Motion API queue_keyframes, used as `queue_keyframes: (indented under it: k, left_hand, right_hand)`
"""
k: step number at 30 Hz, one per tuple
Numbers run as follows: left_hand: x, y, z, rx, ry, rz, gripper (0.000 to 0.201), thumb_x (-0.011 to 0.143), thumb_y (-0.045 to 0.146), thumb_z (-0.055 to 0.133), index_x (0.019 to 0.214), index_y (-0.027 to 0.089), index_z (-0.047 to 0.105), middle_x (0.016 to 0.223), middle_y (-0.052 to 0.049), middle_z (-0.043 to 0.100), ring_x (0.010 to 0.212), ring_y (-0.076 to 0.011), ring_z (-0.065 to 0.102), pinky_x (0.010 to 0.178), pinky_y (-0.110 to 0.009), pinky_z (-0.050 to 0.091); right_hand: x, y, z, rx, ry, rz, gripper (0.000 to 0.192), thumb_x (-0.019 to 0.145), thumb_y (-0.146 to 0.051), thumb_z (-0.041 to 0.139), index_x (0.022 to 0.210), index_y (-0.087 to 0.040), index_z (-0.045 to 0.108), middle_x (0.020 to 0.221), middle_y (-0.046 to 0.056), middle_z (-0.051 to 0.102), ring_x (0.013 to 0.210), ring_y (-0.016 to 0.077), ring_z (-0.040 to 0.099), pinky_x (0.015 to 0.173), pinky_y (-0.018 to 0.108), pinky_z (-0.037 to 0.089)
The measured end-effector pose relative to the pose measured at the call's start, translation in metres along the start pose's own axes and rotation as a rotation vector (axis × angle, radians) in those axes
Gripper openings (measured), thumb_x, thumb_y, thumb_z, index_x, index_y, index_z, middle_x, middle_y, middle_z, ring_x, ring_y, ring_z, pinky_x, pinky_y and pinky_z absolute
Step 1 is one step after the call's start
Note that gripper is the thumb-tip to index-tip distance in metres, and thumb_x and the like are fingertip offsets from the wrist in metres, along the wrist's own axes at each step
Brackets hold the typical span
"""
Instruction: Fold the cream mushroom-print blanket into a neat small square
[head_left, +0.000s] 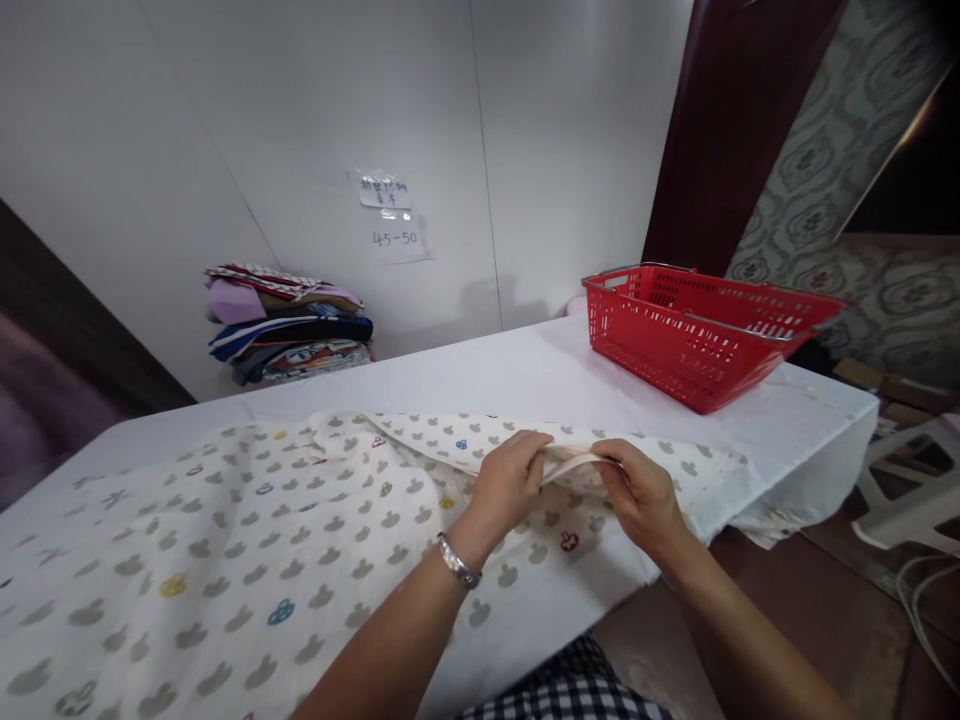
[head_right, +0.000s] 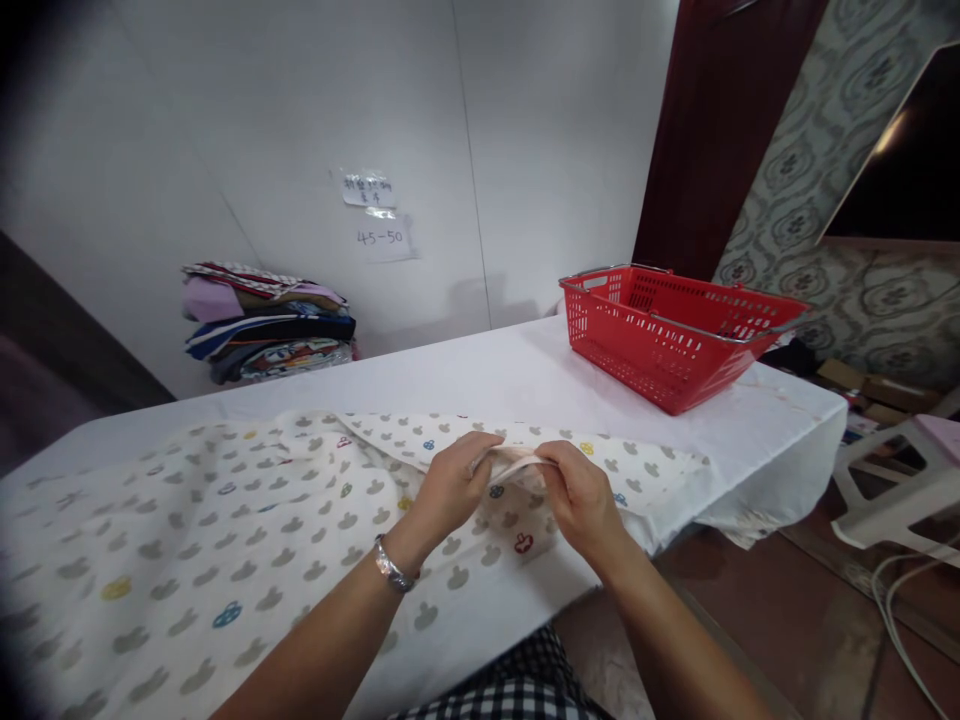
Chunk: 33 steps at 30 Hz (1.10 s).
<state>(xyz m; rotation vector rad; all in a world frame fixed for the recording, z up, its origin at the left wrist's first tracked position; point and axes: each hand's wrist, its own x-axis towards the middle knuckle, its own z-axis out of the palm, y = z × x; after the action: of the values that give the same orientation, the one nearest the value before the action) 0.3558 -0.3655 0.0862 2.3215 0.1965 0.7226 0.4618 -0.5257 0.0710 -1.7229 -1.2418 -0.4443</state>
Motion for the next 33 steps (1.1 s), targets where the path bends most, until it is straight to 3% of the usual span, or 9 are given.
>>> queue_keyframes:
  k: [5, 8, 13, 16, 23, 28, 32, 33]
  left_hand:
    - [-0.004, 0.004, -0.001, -0.188, -0.058, -0.142, 0.03, 0.08, 0.031, 0.055, 0.109, 0.024, 0.06, 0.107, -0.003, 0.064, 0.094, -0.0192, 0.059, 0.082, -0.033, 0.047]
    - [-0.004, 0.01, -0.002, -0.196, -0.067, -0.082, 0.03, 0.079, 0.031, 0.056, 0.109, 0.024, 0.059, 0.11, -0.002, 0.063, 0.1, -0.0189, 0.057, 0.089, -0.034, 0.044]
    - [-0.001, 0.013, 0.001, -0.052, -0.076, 0.05, 0.032, 0.078, 0.019, 0.055, 0.109, 0.026, 0.057, 0.107, -0.002, 0.061, 0.099, -0.0182, 0.056, 0.088, -0.033, 0.043]
    - [0.001, 0.005, 0.002, 0.024, -0.037, 0.036, 0.041, 0.077, 0.016, 0.053, 0.116, 0.025, 0.053, 0.116, -0.004, 0.058, 0.104, -0.02, 0.053, 0.089, -0.033, 0.042]
    - [0.015, -0.039, -0.015, 0.177, -0.109, -0.004, 0.017, 0.083, 0.026, 0.049, 0.09, 0.023, 0.065, 0.088, -0.003, 0.065, 0.084, -0.0194, 0.057, 0.075, -0.029, 0.04]
    - [0.019, -0.085, -0.034, 0.272, -0.18, -0.1, 0.017, 0.081, 0.026, 0.051, 0.085, 0.022, 0.066, 0.086, -0.004, 0.066, 0.079, -0.0196, 0.057, 0.072, -0.028, 0.039]
    - [0.019, -0.114, -0.052, 0.381, -0.182, -0.188, 0.02, 0.082, 0.028, 0.046, 0.083, 0.02, 0.065, 0.083, -0.004, 0.065, 0.076, -0.0185, 0.057, 0.068, -0.026, 0.037]
    - [0.02, -0.119, -0.059, 0.396, -0.158, -0.203, 0.022, 0.084, 0.03, 0.044, 0.082, 0.02, 0.064, 0.082, -0.004, 0.065, 0.075, -0.0181, 0.056, 0.066, -0.025, 0.037]
  right_hand:
    - [0.008, 0.004, -0.007, -0.014, -0.052, 0.0, 0.027, 0.088, -0.022, 0.044, 0.114, -0.022, 0.051, 0.095, 0.006, 0.061, 0.084, 0.0182, 0.059, 0.072, 0.031, 0.049]
    - [0.015, 0.006, -0.012, -0.007, -0.081, -0.026, 0.031, 0.088, -0.02, 0.043, 0.118, -0.023, 0.05, 0.098, 0.007, 0.061, 0.088, 0.0185, 0.059, 0.074, 0.031, 0.049]
    - [0.022, 0.005, -0.015, 0.022, -0.067, -0.081, 0.024, 0.089, -0.019, 0.044, 0.109, -0.023, 0.056, 0.092, 0.006, 0.061, 0.085, 0.0176, 0.059, 0.072, 0.031, 0.049]
    - [0.023, 0.004, -0.018, 0.006, -0.068, -0.1, 0.023, 0.089, -0.019, 0.043, 0.108, -0.022, 0.056, 0.091, 0.006, 0.06, 0.084, 0.0173, 0.059, 0.07, 0.03, 0.049]
    - [0.05, 0.026, -0.048, -0.217, 0.124, -0.138, 0.025, 0.089, -0.025, 0.045, 0.109, -0.021, 0.058, 0.098, 0.009, 0.064, 0.091, 0.0209, 0.06, 0.08, 0.036, 0.048]
    - [0.079, 0.056, -0.067, -0.26, 0.055, -0.174, 0.024, 0.089, -0.028, 0.044, 0.105, -0.02, 0.061, 0.095, 0.007, 0.065, 0.088, 0.0187, 0.061, 0.079, 0.033, 0.048]
    - [0.101, 0.077, -0.083, -0.283, 0.205, -0.035, 0.025, 0.088, -0.029, 0.046, 0.102, -0.016, 0.063, 0.095, 0.01, 0.065, 0.086, 0.0169, 0.061, 0.076, 0.029, 0.046]
    - [0.107, 0.083, -0.087, -0.288, 0.193, 0.014, 0.025, 0.087, -0.028, 0.047, 0.101, -0.015, 0.063, 0.092, 0.01, 0.065, 0.082, 0.0165, 0.061, 0.073, 0.028, 0.045]
